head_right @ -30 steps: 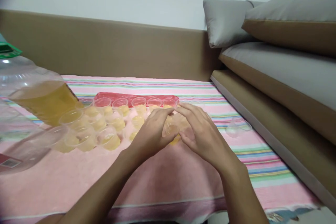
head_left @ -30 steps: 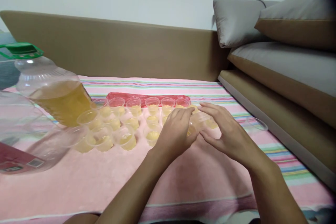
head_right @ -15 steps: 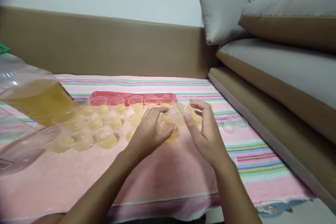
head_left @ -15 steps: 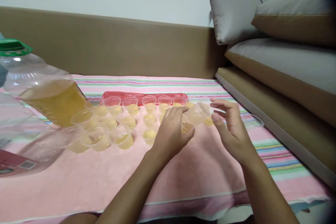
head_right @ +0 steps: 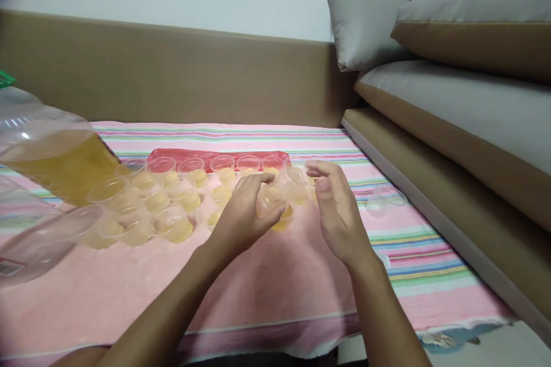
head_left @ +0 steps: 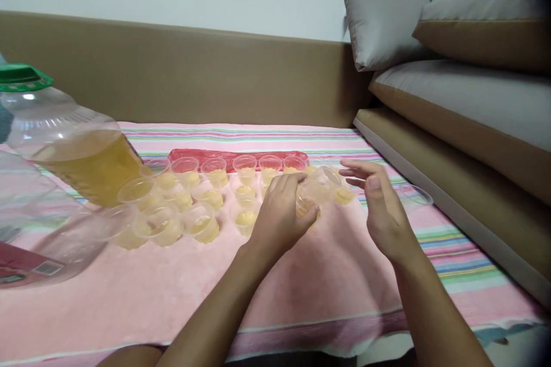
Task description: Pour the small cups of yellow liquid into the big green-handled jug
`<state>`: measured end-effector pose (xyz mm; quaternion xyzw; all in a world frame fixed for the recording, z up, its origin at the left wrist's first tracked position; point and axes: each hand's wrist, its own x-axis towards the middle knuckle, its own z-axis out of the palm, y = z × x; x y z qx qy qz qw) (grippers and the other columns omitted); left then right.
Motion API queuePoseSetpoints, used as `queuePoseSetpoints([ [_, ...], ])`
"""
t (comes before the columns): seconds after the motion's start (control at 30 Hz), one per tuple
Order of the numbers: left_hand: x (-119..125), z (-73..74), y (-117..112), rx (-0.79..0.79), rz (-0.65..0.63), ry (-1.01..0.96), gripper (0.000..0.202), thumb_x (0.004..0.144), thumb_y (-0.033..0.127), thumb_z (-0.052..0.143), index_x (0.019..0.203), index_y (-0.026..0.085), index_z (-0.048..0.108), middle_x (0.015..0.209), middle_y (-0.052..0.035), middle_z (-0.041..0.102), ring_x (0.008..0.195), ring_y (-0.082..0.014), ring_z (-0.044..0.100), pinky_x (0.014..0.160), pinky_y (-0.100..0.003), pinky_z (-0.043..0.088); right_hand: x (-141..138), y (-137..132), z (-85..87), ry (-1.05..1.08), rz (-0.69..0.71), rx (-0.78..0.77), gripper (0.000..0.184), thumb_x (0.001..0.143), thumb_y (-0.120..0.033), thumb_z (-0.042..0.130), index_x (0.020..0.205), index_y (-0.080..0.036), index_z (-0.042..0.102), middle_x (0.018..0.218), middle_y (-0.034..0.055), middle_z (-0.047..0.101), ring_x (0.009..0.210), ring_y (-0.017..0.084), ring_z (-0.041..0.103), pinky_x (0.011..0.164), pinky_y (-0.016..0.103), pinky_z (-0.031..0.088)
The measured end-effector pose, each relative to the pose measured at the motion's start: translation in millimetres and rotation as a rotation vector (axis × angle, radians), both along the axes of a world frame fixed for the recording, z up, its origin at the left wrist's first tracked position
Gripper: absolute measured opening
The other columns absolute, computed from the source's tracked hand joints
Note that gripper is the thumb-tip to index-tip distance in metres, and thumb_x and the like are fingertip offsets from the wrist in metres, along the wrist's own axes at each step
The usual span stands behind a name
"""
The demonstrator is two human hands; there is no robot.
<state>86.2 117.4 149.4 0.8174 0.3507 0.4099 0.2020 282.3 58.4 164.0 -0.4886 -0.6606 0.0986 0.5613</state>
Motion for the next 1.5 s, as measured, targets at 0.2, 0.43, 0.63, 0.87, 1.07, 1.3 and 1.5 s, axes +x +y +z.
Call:
queuePoseSetpoints([
  [0.2, 0.8, -1.7, 1.4, 0.001, 0.004, -0.010, 0.050, 0.085, 0.018, 0.081, 0.129, 0.015, 0.058, 0.132, -0.0136, 0.069, 0.128, -0.0329, 0.063, 0.111, -0.052, 0.055, -3.2, 0.3, -0.2, 0.003, -0.010, 0.010, 0.043, 0.119, -0.062, 0.038, 0.139, -0.033, 0.062, 0.143, 0.0056, 0.058, 0.130, 0.028, 0.057, 0.108, 0.049, 0.046],
  [0.43, 0.8, -2.9, 2.2, 0.014, -0.002, -0.001, 0.050, 0.085, 0.018, 0.080, 0.130, 0.014, 0.058, 0.131, -0.0144, 0.069, 0.126, -0.0331, 0.063, 0.110, -0.051, 0.055, -1.5, 2.3, -3.4, 0.004, -0.021, -0.016, 0.043, 0.119, -0.061, 0.039, 0.135, -0.032, 0.065, 0.141, 0.0051, 0.059, 0.130, 0.028, 0.057, 0.107, 0.048, 0.046],
  [0.63, 1.5, -3.5, 1.7, 0.025, -0.001, 0.010, 0.050, 0.085, 0.018, 0.078, 0.131, 0.015, 0.057, 0.131, -0.0138, 0.069, 0.126, -0.0333, 0.062, 0.110, -0.051, 0.055, -1.1, 2.4, -2.6, 0.021, -0.021, -0.011, 0.043, 0.119, -0.062, 0.040, 0.136, -0.032, 0.064, 0.141, 0.0053, 0.059, 0.129, 0.028, 0.058, 0.107, 0.049, 0.046],
  [0.87, 2.5, -2.4, 1.5, 0.020, -0.002, 0.018, 0.048, 0.086, 0.018, 0.076, 0.130, 0.016, 0.056, 0.131, -0.0137, 0.069, 0.126, -0.0337, 0.062, 0.109, -0.053, 0.055, 0.4, 1.0, -2.5, 0.019, -0.026, -0.021, 0.046, 0.119, -0.062, 0.037, 0.132, -0.030, 0.067, 0.140, 0.0058, 0.060, 0.128, 0.027, 0.060, 0.106, 0.047, 0.047],
  [1.07, 1.6, -1.7, 1.2, 0.017, -0.003, 0.020, 0.048, 0.087, 0.019, 0.075, 0.130, 0.017, 0.056, 0.131, -0.0137, 0.069, 0.127, -0.0341, 0.062, 0.109, -0.054, 0.054, 1.9, 2.5, -4.0, 0.033, -0.007, -0.018, 0.047, 0.118, -0.064, 0.037, 0.135, -0.029, 0.064, 0.141, 0.0074, 0.059, 0.127, 0.029, 0.060, 0.106, 0.048, 0.049],
  [1.3, 0.9, -1.8, 1.2, 0.029, 0.000, 0.028, 0.048, 0.087, 0.019, 0.076, 0.130, 0.017, 0.056, 0.132, -0.0138, 0.069, 0.127, -0.0340, 0.062, 0.109, -0.054, 0.054, 2.3, 2.3, -3.0, 0.004, -0.033, -0.028, 0.051, 0.118, -0.066, 0.034, 0.131, -0.029, 0.067, 0.141, 0.0077, 0.060, 0.130, 0.029, 0.058, 0.110, 0.050, 0.048],
  [1.5, 1.6, -2.4, 1.4, 0.070, 0.010, 0.036, 0.048, 0.086, 0.018, 0.076, 0.130, 0.016, 0.056, 0.129, -0.0139, 0.070, 0.124, -0.0333, 0.063, 0.107, -0.052, 0.056, 4.8, 1.5, -2.7, -0.024, -0.030, -0.042, 0.042, 0.119, -0.059, 0.040, 0.132, -0.029, 0.067, 0.140, 0.0068, 0.060, 0.129, 0.029, 0.059, 0.109, 0.051, 0.047],
])
